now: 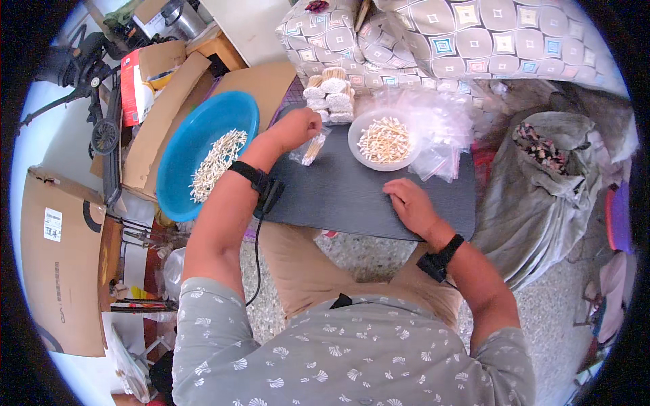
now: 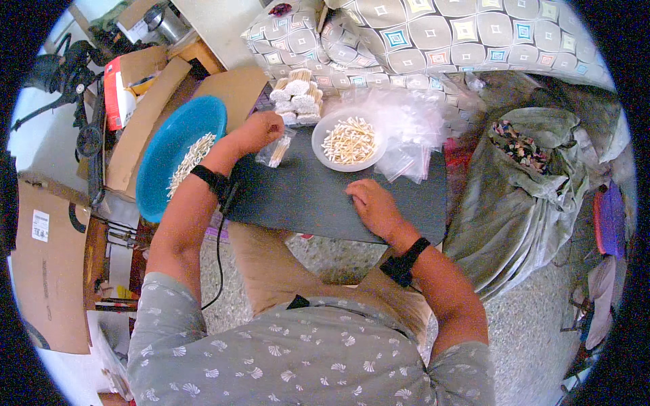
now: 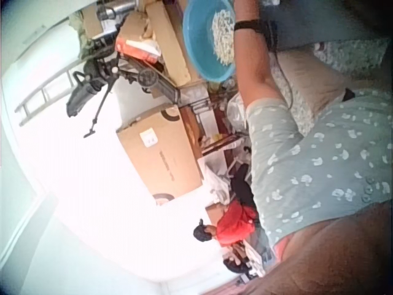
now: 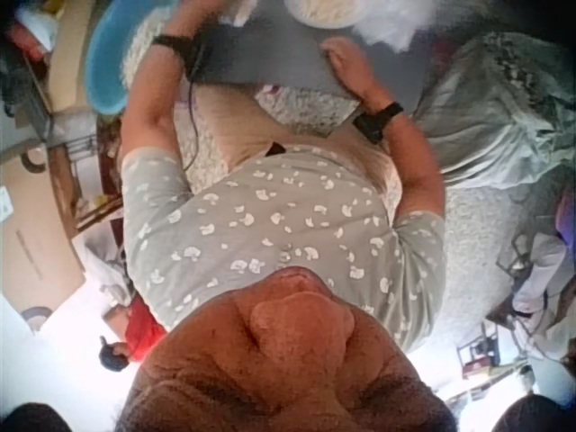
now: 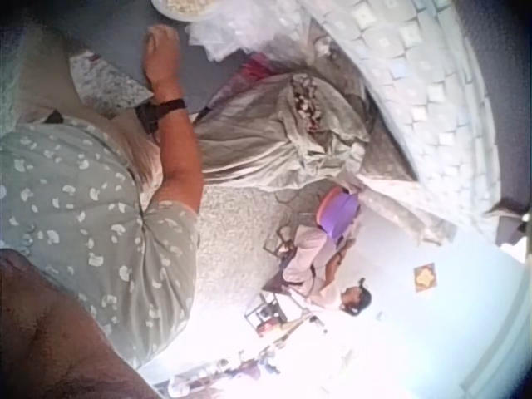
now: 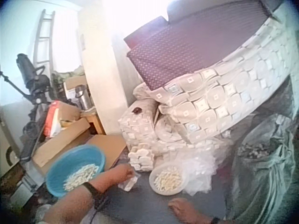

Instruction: Sorting cotton swabs and placing them into small plastic bags.

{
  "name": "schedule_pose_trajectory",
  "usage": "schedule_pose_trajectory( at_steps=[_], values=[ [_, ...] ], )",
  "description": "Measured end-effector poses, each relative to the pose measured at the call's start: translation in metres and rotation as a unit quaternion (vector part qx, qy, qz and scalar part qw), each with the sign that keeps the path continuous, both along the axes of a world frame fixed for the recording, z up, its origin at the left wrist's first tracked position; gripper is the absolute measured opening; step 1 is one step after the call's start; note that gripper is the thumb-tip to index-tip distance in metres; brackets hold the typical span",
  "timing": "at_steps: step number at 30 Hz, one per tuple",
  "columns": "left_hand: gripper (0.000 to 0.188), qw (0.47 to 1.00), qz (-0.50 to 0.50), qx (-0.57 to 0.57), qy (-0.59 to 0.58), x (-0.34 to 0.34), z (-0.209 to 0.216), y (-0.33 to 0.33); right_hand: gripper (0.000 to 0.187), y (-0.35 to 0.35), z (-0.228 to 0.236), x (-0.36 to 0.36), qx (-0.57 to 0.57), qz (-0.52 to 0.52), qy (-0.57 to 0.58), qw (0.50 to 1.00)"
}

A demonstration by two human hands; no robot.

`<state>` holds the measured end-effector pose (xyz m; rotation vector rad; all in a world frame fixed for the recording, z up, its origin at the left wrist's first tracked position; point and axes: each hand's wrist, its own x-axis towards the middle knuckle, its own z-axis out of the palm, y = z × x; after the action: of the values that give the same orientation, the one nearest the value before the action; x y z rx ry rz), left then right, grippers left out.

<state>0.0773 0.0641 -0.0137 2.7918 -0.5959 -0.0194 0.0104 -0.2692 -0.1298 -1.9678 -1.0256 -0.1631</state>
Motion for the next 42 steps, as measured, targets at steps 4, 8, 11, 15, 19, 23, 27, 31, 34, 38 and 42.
schedule_pose_trajectory(
  at_steps=[4,8,11,15,19,23,27,31,34,38,42],
  values=[
    [0.008,0.999,0.026,-0.008,-0.032,0.018,-0.013,0.002,0.015,0.002,-0.003,0.002,0.019,-0.011,0.007,1.0],
    [0.013,0.992,0.018,-0.06,-0.112,0.018,-0.027,0.003,0.015,0.005,-0.006,0.003,0.016,-0.023,0.015,0.999],
    [0.019,0.983,0.022,-0.102,-0.149,0.012,-0.034,-0.006,0.015,0.004,-0.006,0.004,0.019,-0.018,0.01,1.0],
    [0.02,0.979,0.044,-0.169,-0.106,-0.003,-0.033,-0.035,0.014,0.002,-0.005,0.004,0.012,-0.023,0.01,1.0],
    [0.02,0.982,0.03,-0.176,-0.063,0.0,-0.034,-0.062,0.013,0.004,-0.004,0.002,-0.004,-0.025,0.006,1.0],
    [0.016,0.982,-0.012,-0.172,-0.072,0.015,-0.037,-0.082,0.013,0.005,-0.003,0.0,0.006,-0.026,0.007,1.0],
    [0.021,0.991,-0.014,-0.122,-0.048,0.027,-0.041,-0.098,0.013,0.005,-0.003,0.0,0.017,-0.032,-0.007,0.999],
    [0.02,0.993,-0.02,-0.073,-0.092,0.028,-0.051,-0.107,0.012,0.004,-0.004,0.002,0.023,-0.026,-0.004,0.999],
    [0.017,0.994,-0.005,-0.061,-0.096,0.029,-0.056,-0.108,0.012,0.005,-0.004,0.002,0.027,-0.017,-0.006,0.999],
    [0.018,0.995,0.01,-0.085,-0.057,0.029,-0.056,-0.11,0.011,0.005,-0.004,0.001,0.042,-0.019,0.006,0.999],
    [0.018,0.993,0.05,-0.097,-0.054,0.029,-0.057,-0.12,0.01,0.005,-0.004,0.002,0.048,-0.021,0.003,0.999]
  ],
)
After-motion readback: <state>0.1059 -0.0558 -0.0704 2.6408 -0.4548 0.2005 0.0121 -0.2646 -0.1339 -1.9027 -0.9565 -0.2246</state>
